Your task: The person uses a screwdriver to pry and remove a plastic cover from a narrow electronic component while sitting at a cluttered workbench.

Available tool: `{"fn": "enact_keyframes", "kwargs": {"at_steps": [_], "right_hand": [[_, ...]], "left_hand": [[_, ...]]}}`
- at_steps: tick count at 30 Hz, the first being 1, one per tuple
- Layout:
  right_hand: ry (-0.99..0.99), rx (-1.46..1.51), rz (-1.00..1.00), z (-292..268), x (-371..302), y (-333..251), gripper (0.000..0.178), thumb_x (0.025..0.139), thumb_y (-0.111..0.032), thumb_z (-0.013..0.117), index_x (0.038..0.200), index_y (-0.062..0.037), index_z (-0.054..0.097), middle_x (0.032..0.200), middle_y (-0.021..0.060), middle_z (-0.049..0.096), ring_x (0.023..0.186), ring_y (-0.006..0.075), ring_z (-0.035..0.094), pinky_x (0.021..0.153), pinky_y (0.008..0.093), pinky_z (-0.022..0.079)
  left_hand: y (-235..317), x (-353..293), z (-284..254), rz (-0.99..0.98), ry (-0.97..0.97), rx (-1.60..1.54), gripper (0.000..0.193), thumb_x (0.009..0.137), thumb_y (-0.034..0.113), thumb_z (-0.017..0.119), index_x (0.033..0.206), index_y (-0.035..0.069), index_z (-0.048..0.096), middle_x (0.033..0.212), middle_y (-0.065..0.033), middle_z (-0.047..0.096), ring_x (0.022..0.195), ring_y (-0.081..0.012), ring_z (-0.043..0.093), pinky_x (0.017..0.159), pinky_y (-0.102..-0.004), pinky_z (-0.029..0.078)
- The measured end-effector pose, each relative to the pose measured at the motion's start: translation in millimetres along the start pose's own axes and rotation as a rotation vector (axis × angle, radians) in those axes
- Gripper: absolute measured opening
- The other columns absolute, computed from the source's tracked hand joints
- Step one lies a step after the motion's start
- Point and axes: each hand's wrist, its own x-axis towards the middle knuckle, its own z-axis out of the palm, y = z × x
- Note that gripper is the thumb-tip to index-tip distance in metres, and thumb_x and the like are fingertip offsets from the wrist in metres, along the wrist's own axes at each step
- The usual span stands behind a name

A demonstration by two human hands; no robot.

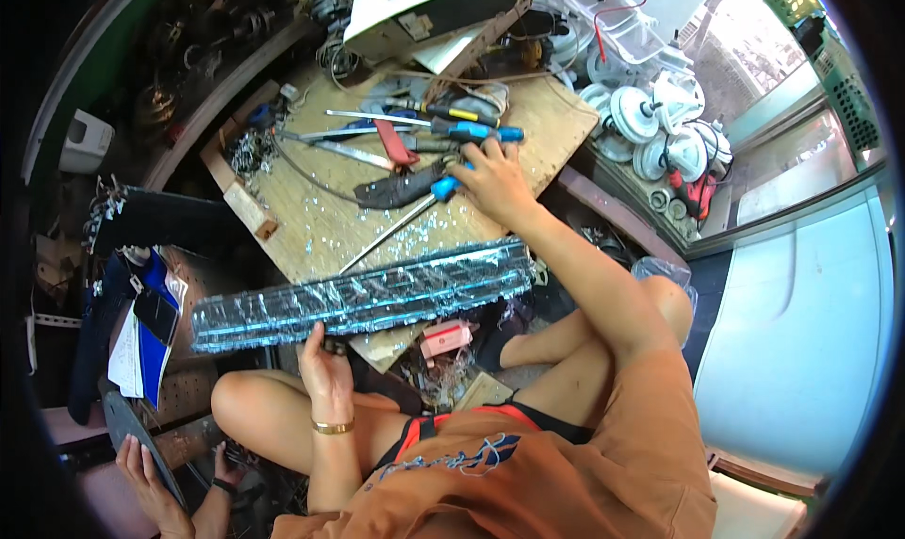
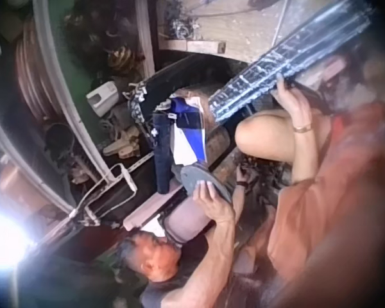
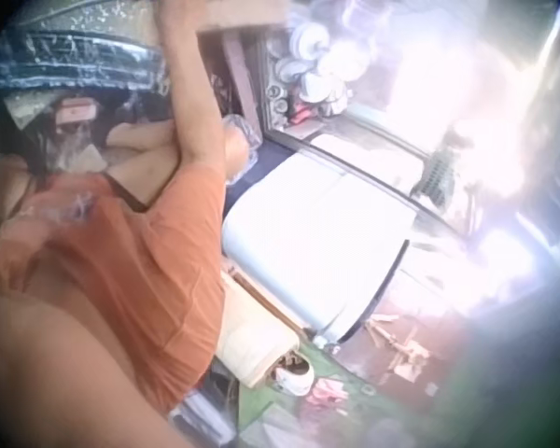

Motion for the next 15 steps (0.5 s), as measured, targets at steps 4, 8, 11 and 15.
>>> {"fn": "enact_keyframes", "kwargs": {"at_steps": [4,8,11,15], "right_hand": [[-0.076,0.085,0.132,5,10,-9,0.045,0.078,-0.024,0.076,0.122,-0.0146,0.072,0.128,0.0130,0.059,0.121,0.0382,0.055,0.092,0.0547,0.046],[0.088,0.469,0.191,-2,74,-45,0.039,0.088,-0.023,0.072,0.119,-0.0019,0.063,0.118,0.0232,0.061,0.112,0.0429,0.060,0.096,0.0507,0.049],[-0.109,0.407,0.281,9,118,-73,0.045,0.098,-0.034,0.071,0.126,-0.0009,0.061,0.117,0.0245,0.066,0.105,0.0463,0.069,0.088,0.0550,0.056],[-0.229,0.282,0.369,32,142,-89,0.048,0.097,-0.028,0.070,0.135,-0.0027,0.058,0.121,0.0247,0.067,0.111,0.0452,0.071,0.090,0.0569,0.058]], "left_hand": [[-5,8,-6,0.016,0.001,0.108,0.056,0.096,0.003,0.076,0.147,0.009,0.051,0.134,-0.0066,0.067,0.118,-0.0215,0.064,0.101,-0.0391,0.050],[-13,13,-14,0.039,0.046,0.138,0.044,0.098,0.013,0.080,0.135,0.014,0.056,0.117,0.0011,0.069,0.095,-0.0131,0.063,0.074,-0.0299,0.045],[-13,13,-22,0.032,0.026,0.166,0.034,0.100,0.016,0.079,0.127,0.015,0.058,0.114,0.0021,0.069,0.092,-0.0118,0.062,0.070,-0.0292,0.042],[-8,19,-24,-0.035,0.054,0.113,0.027,0.103,0.018,0.073,0.125,0.014,0.058,0.114,-0.0002,0.070,0.092,-0.0139,0.064,0.071,-0.0295,0.044]]}}
